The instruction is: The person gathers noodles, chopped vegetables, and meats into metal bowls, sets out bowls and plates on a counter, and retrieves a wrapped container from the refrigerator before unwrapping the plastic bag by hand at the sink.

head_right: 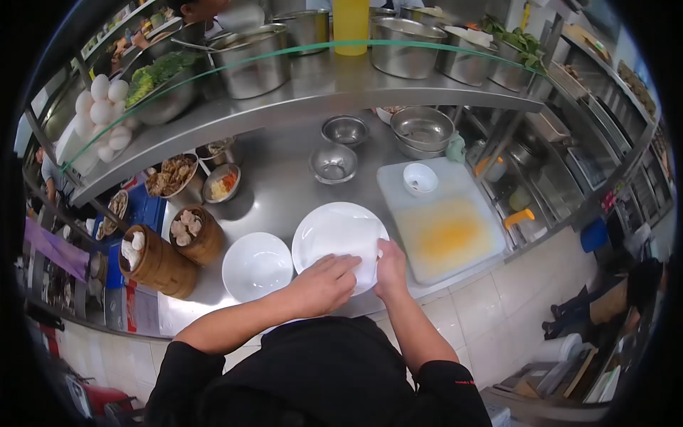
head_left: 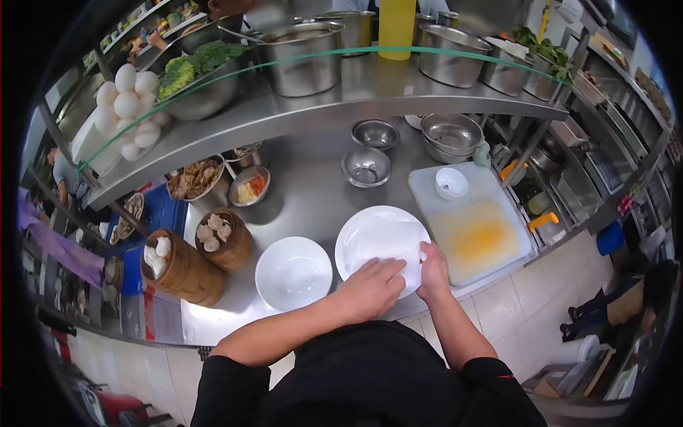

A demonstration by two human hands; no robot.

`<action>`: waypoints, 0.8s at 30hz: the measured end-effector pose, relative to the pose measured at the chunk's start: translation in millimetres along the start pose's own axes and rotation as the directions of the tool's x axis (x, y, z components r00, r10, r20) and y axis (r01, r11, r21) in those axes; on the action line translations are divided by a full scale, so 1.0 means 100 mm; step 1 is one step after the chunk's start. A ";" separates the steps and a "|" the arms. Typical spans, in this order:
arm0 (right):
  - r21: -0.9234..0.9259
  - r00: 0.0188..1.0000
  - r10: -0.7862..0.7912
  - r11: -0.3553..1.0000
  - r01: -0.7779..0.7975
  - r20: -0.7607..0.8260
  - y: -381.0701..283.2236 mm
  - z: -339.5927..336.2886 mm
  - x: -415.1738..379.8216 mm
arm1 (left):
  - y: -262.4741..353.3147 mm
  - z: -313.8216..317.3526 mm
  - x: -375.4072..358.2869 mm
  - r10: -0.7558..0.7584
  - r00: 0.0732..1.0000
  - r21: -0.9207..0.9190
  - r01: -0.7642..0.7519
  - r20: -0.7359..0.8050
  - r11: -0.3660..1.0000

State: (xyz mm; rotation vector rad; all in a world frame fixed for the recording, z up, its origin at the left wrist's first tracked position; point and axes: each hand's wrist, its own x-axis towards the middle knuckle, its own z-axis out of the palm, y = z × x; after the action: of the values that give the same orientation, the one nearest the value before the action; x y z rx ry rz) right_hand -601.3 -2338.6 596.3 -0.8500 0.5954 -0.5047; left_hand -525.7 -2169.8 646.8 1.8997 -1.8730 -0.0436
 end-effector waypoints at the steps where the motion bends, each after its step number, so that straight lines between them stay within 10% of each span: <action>1: 0.002 1.000 0.005 1.000 -0.005 -0.010 0.00 -0.06 0.06 | 0.00 0.09 0.05 -0.009 1.000 0.027 0.010 -0.027 1.000; 10: -0.204 0.988 0.126 0.973 -0.105 0.093 0.16 -0.09 0.66 | 0.07 -0.20 -0.38 -0.395 0.887 0.103 0.428 -0.239 0.898; 16: -0.493 0.989 0.076 0.870 -0.003 0.129 0.31 -0.01 1.14 | -0.24 -0.12 -1.67 -0.757 0.245 -0.030 0.944 -0.606 0.330; 19: -0.549 0.984 0.112 0.836 -0.019 0.136 0.52 -0.05 1.46 | -0.50 -0.08 -2.02 -0.969 -0.037 -0.750 0.627 0.243 -0.212; 24: -0.648 0.983 0.160 0.759 -0.065 0.090 0.74 0.11 1.52 | -0.53 0.05 -2.36 -0.978 0.093 -0.864 0.490 0.187 -0.119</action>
State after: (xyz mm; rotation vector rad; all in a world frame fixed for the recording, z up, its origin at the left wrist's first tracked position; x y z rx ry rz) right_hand -470.9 -2386.3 499.9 -1.4861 0.6966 -0.1089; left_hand -493.5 -1948.8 553.0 1.6903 0.1980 -0.5774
